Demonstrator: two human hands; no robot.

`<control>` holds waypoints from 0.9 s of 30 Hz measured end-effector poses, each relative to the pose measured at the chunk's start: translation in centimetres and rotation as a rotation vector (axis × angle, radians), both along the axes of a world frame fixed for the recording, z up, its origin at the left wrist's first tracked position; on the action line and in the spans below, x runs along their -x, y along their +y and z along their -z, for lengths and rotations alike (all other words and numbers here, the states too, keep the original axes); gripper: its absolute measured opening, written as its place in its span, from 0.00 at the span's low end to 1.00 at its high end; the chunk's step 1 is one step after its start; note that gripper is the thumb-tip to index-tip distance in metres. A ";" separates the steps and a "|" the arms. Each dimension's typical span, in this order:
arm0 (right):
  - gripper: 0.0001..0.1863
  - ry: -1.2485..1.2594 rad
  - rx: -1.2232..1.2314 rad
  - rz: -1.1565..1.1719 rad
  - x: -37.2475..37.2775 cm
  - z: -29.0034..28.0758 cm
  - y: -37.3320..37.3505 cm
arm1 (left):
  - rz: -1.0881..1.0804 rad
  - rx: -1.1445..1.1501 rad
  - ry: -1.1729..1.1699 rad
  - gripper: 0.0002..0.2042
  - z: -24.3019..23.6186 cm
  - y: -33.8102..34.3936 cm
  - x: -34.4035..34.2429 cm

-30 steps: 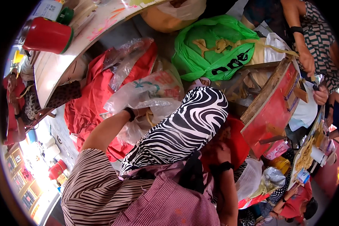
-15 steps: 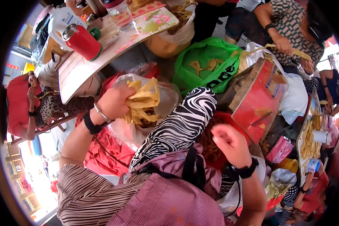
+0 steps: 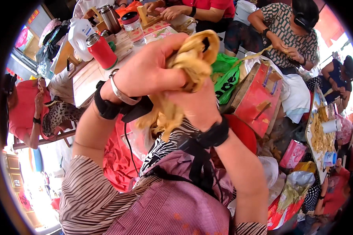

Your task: The person shapes strips of dough by hand and places them into a red bucket, occasionally reaching for more dough from a plastic bag.

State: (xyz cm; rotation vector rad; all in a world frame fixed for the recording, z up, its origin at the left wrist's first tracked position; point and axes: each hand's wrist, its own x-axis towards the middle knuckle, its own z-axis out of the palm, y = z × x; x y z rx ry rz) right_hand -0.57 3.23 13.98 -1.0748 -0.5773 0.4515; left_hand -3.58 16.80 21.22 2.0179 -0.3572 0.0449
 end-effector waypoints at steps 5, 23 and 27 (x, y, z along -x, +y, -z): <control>0.22 0.170 -0.163 0.183 -2.5 -1.8 -4.4 | 0.148 0.238 -0.177 0.44 3.5 2.1 1.2; 0.23 0.140 -0.451 -0.250 -1.5 -9.7 -15.7 | -0.678 0.559 0.176 0.03 19.9 7.5 0.9; 0.34 -0.182 0.228 0.374 0.3 -1.5 -23.6 | -0.493 0.291 0.012 0.03 9.1 6.7 2.2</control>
